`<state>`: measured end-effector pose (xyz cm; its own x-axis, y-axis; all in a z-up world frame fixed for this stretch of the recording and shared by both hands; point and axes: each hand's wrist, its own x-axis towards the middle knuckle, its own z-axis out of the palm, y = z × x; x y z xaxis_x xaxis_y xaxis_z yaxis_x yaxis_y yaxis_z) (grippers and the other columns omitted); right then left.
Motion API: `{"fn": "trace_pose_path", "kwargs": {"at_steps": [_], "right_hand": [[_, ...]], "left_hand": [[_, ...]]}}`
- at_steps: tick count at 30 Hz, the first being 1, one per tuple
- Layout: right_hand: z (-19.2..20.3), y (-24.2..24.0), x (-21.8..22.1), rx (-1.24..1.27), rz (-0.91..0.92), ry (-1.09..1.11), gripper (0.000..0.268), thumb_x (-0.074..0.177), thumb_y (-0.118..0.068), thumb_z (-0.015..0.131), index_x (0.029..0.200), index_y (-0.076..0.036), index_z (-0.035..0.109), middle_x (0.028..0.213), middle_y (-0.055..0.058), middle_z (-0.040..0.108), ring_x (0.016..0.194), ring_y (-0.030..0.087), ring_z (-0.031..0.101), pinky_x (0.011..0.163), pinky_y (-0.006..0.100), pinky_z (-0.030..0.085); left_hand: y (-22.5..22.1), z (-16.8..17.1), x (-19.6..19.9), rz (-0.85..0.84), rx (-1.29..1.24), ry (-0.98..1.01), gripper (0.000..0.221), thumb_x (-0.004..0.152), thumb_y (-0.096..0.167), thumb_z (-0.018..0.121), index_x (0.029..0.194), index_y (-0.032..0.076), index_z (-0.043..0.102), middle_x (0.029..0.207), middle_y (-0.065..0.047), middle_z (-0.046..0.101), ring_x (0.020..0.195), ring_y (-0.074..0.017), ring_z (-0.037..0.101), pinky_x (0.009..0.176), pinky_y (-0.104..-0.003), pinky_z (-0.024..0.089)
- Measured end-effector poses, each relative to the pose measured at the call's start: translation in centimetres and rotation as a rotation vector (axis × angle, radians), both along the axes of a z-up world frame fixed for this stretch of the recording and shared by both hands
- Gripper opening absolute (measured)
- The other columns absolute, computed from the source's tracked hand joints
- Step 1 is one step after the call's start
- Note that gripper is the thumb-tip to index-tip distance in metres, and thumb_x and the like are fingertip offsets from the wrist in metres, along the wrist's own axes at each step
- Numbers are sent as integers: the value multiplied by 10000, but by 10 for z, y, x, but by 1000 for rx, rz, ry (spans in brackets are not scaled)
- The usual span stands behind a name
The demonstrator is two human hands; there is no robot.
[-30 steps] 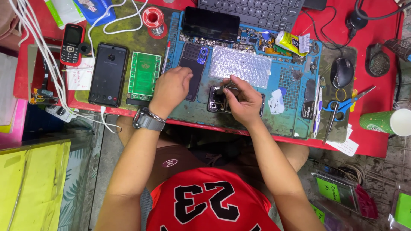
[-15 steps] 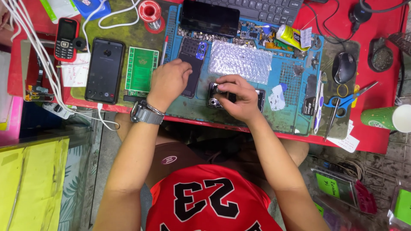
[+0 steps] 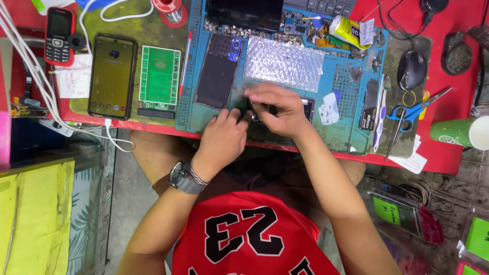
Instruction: The person uses a screwdriver to remove screws from the back of a disassembled smartphone. They then use a small metal tool to pry and lift the internal components, including the battery and camera module, from the phone's chassis.
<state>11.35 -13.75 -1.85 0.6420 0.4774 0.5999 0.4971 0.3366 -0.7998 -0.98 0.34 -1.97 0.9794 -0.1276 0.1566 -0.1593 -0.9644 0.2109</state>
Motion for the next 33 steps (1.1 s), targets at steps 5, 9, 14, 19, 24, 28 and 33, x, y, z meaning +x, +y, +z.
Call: {"fn": "trace_pose_path", "kwargs": {"at_steps": [5,9,14,19,24,28,33], "right_hand": [[-7,-5,13,-32,-6,3,279,795,167,850,1029,24,799,940,201,712,885,321,724,823,489,602],[6,-1,14,-57,24,-28,300,873,194,729,1134,54,772,943,206,749,892,340,727,823,476,589],[-7,-9,22,-70,5,-30,247,835,123,823,1070,56,785,946,216,718,865,334,714,778,483,587],[-9,-6,20,-5,11,-94,286,852,110,779,1136,96,752,971,256,707,904,402,706,800,520,581],[2,-1,8,-27,-87,-107,301,854,217,682,1139,130,728,948,268,715,917,438,719,792,516,583],[-19,-12,9,-31,-146,-136,261,828,158,829,1062,56,772,939,212,676,950,375,715,804,488,590],[-27,-15,8,68,-115,-132,300,827,134,812,1113,114,725,979,277,677,954,405,710,868,530,582]], "left_hand": [[-1,2,-2,23,-68,-2,150,900,239,637,963,151,741,1019,-60,614,969,-269,617,719,-376,553],[0,-9,-3,32,-78,-38,238,920,260,604,1132,212,701,982,-22,579,944,-248,604,696,-375,547],[1,-20,-2,38,-135,-43,227,944,289,590,1120,205,707,960,-9,576,938,-230,597,701,-369,548],[2,-6,-2,77,-154,-81,199,872,256,626,1046,191,698,914,-19,571,895,-262,612,691,-390,551],[2,-14,-10,85,-242,-154,289,903,275,627,1174,186,676,933,-27,585,904,-282,641,702,-400,561],[40,4,-35,184,-216,-279,282,920,283,671,1176,168,707,943,-38,595,908,-282,643,738,-374,554],[123,11,-72,576,-74,-437,326,847,233,785,1126,75,725,935,-105,545,869,-357,599,781,-443,518]]}}
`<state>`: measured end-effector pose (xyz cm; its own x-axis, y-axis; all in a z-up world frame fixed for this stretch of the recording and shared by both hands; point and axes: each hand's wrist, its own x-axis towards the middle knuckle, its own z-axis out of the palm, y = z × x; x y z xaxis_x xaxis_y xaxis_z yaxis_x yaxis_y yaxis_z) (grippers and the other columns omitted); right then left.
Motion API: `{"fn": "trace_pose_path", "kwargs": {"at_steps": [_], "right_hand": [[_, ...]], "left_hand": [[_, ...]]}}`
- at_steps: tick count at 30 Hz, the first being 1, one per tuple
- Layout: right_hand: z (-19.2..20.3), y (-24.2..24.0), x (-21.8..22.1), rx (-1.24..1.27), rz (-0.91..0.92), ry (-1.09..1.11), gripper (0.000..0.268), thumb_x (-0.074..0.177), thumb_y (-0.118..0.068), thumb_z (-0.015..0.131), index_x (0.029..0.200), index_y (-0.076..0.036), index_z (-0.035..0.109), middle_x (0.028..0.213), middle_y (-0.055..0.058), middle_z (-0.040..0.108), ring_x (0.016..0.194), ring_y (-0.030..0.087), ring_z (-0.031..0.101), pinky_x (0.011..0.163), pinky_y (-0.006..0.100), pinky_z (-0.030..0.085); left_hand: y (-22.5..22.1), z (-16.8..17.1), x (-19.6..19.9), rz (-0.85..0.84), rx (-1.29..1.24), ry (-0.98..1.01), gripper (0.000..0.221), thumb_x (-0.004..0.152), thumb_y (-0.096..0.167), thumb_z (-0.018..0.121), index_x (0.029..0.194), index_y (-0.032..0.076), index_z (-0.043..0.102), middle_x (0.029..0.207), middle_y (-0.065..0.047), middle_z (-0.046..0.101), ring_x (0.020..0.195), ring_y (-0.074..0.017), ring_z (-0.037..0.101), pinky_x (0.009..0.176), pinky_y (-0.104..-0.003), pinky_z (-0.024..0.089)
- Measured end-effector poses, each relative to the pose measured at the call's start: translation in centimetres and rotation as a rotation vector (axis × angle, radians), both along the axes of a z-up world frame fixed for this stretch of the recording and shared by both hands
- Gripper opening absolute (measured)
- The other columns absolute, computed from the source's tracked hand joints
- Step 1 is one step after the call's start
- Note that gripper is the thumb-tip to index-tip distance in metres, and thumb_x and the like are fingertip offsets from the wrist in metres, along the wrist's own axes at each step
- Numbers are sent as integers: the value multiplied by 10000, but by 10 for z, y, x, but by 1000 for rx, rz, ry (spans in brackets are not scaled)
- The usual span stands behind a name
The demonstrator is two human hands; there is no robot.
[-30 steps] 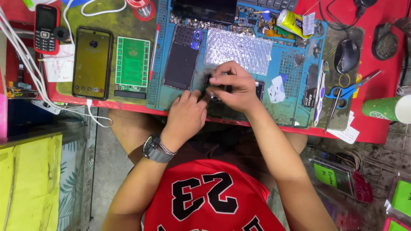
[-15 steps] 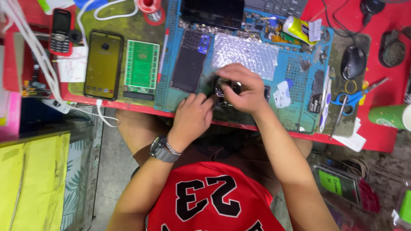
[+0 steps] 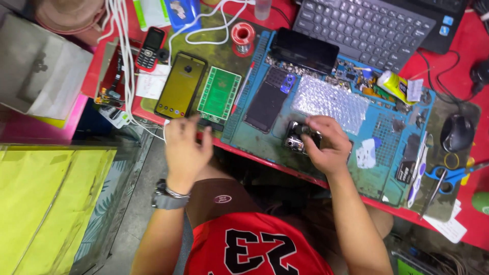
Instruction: The person uses a screwdriver to remove screws from the back of a disassembled smartphone. They then use a small metal tool to pry and lift the internal components, including the battery and camera module, from the phone's chassis.
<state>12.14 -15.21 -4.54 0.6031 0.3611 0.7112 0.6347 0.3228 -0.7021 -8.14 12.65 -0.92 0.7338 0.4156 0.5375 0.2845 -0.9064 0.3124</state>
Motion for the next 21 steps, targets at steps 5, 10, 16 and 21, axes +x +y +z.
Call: {"fn": "trace_pose_path", "kwargs": {"at_steps": [5,10,16,21], "right_hand": [[-4,1,1,-19,-25,2,276,858,177,753,1127,137,705,961,278,669,942,413,710,879,557,582],[-16,-6,7,9,-59,84,381,760,236,820,1108,114,728,972,293,669,943,421,735,851,519,598],[-7,-16,2,18,-60,269,373,924,195,682,1281,97,641,1084,275,688,1061,395,741,891,469,605],[-23,-37,6,203,-53,427,452,976,185,606,1399,36,549,1172,297,676,1116,446,716,930,533,650]], "left_hand": [[38,5,-27,81,-5,55,448,812,170,860,1180,-23,692,1001,-182,542,921,-429,577,836,-495,498],[29,-10,-19,20,-50,15,463,844,179,861,1220,-14,671,1028,-158,494,921,-414,551,858,-497,475],[-4,-11,3,-101,-119,-29,431,853,168,849,1225,30,681,1018,-131,496,937,-396,568,864,-487,478],[-49,3,27,-363,-362,-56,263,875,158,794,1114,72,732,950,-84,605,886,-332,648,819,-418,516]]}}
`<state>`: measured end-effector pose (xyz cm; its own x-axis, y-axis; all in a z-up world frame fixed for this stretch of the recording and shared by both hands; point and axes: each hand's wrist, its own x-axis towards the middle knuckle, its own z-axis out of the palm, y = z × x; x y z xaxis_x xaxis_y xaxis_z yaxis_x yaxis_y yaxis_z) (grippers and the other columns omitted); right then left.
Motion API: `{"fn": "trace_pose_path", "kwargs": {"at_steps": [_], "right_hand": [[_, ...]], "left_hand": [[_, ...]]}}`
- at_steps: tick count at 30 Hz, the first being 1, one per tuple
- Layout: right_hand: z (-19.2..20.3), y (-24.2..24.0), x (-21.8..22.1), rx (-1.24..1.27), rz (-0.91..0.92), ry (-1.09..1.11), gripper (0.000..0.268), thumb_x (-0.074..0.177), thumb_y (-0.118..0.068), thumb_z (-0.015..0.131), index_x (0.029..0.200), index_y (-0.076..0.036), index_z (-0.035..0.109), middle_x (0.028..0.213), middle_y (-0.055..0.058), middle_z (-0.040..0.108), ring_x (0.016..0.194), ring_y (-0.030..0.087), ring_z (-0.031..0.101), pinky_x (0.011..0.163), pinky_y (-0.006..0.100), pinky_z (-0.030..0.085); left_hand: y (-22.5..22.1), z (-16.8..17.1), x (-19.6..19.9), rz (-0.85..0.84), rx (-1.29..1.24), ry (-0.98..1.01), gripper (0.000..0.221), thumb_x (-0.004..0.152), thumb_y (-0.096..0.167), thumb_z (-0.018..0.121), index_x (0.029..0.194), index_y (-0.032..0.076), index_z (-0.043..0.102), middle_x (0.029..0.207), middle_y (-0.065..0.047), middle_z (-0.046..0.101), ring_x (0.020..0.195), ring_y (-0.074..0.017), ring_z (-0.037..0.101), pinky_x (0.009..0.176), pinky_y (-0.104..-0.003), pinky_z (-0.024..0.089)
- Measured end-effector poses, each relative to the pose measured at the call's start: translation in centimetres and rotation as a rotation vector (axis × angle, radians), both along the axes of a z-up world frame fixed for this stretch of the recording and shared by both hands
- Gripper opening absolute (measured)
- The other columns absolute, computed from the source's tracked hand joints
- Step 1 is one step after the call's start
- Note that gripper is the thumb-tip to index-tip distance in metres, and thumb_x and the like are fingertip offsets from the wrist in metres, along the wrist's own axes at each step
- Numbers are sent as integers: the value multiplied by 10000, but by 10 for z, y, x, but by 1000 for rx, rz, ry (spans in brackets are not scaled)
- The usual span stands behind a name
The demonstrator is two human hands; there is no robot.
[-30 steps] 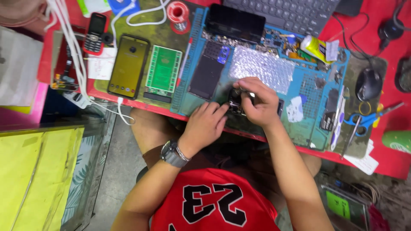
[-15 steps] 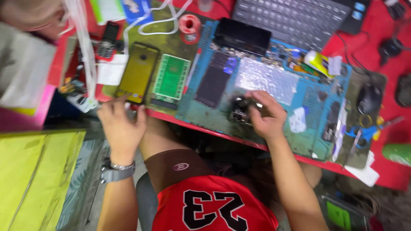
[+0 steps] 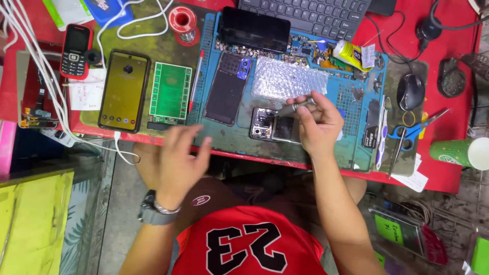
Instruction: The person uses a screwdriver to remove screws from the back of a disassembled smartphone. They then use a small metal tool to pry and lift the internal components, including the battery and camera module, from the phone's chassis.
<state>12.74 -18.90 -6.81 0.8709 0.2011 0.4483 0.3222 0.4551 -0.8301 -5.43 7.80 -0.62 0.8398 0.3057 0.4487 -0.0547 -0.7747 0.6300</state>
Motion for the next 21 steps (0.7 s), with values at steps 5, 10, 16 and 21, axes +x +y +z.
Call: {"fn": "trace_pose_path", "kwargs": {"at_steps": [5,10,16,21], "right_hand": [[5,-7,-14,-18,-25,-48,468,950,193,621,1388,47,547,1125,317,668,1074,455,729,862,512,673],[12,-16,-31,-49,-8,-94,498,911,218,633,1376,70,535,1108,345,633,1057,490,724,866,562,665],[10,-26,-47,-36,-62,-82,522,881,228,629,1368,62,540,1056,350,627,1017,502,737,867,559,666],[-12,-48,-44,-73,-168,-69,512,919,203,627,1395,38,537,1079,346,645,1060,480,735,867,472,659]], "left_hand": [[-48,-11,28,-193,-135,-19,276,871,172,798,1124,79,738,920,-70,653,864,-318,672,772,-400,545],[-74,-8,48,-256,-206,-72,297,893,208,801,1144,72,722,899,-62,640,860,-304,678,762,-400,555],[-83,-6,49,-333,-239,-89,57,943,126,711,976,90,741,822,-48,624,794,-298,658,712,-385,554],[-63,-19,46,-268,-92,-44,37,930,149,723,944,114,719,815,-39,617,792,-298,662,693,-390,554]]}}
